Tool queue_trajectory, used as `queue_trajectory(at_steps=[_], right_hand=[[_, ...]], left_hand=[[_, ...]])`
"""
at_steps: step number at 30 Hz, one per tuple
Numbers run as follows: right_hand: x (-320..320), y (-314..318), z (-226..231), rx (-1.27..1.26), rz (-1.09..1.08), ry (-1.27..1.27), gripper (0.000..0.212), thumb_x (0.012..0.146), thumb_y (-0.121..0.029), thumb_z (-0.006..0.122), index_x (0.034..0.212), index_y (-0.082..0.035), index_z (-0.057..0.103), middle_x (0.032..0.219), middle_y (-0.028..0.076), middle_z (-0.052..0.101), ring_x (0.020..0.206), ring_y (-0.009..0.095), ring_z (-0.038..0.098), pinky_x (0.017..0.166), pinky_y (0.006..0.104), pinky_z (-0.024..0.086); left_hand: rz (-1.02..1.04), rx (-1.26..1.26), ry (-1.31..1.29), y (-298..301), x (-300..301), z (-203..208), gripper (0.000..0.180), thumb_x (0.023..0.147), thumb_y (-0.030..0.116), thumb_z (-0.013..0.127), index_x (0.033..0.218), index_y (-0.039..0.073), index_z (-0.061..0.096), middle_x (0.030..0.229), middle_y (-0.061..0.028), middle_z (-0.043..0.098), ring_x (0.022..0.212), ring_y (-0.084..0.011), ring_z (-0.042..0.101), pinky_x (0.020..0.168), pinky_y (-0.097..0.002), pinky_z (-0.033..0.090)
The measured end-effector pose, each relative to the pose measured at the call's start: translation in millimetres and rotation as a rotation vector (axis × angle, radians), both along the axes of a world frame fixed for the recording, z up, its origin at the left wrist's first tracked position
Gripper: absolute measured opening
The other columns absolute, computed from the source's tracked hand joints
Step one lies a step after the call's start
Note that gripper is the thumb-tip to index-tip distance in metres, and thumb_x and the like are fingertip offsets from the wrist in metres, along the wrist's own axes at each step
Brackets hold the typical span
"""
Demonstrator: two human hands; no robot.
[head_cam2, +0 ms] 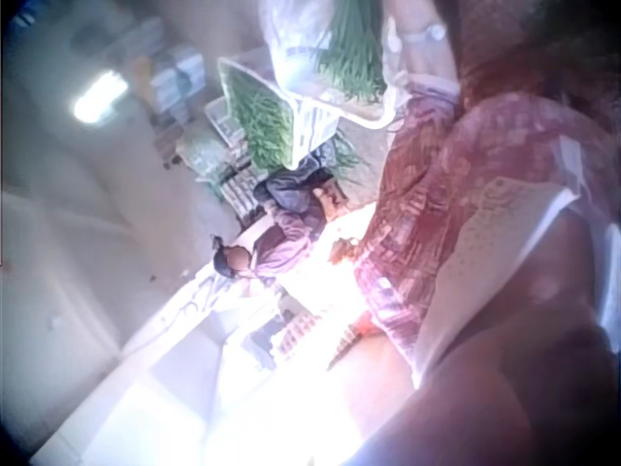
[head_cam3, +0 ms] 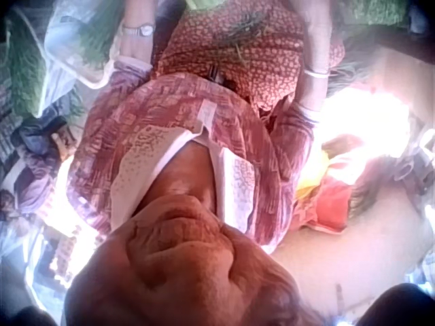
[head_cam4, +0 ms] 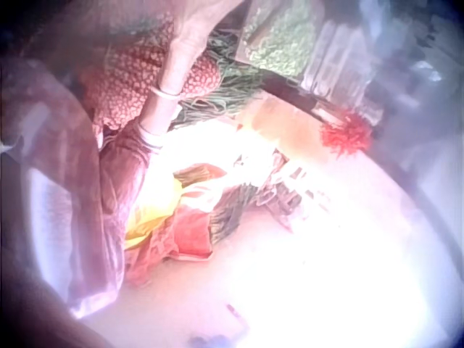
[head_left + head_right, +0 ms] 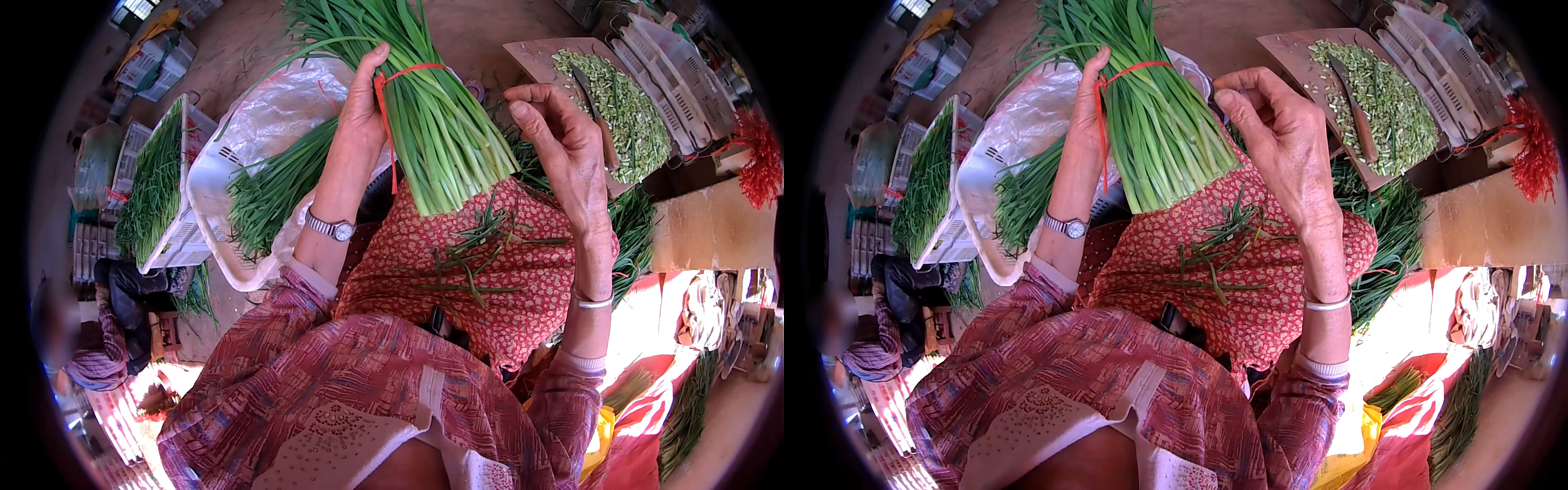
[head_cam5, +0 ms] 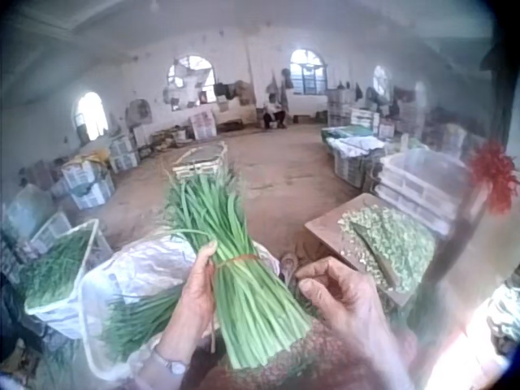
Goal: The person bundles a large bunch of green vegetables, secures it with a red band, and uses a knife to trim the stalks on a cutting board.
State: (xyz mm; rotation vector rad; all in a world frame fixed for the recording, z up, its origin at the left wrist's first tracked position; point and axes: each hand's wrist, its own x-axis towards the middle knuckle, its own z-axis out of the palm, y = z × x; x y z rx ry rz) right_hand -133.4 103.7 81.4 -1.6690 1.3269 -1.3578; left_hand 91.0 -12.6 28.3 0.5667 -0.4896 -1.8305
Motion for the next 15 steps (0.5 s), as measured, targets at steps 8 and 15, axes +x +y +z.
queue_trajectory(at_steps=[8,15], right_hand=[[21.6,15.9,17.5,-0.258,-0.101,0.592,0.012,0.085,-0.017,0.068,0.089,-0.006,0.068,0.084,0.011,0.067,0.074,0.034,0.066,0.065,0.0424,0.053],[25.3,31.6,7.5,-0.317,-0.103,0.619,0.009,0.084,-0.012,0.068,0.086,-0.005,0.062,0.079,0.012,0.062,0.074,0.034,0.065,0.064,0.0427,0.052]], left_hand=[[-0.049,0.033,0.053,-4.8,1.2,-2.7,0.05,0.079,0.029,0.08,0.115,0.001,0.06,0.106,-0.0157,0.069,0.095,-0.0292,0.068,0.09,-0.044,0.057],[0.08,0.04,0.145,-9.0,-4.9,1.0,0.05,0.079,0.023,0.082,0.118,0.003,0.059,0.112,-0.0128,0.067,0.101,-0.0282,0.066,0.093,-0.0457,0.056]])
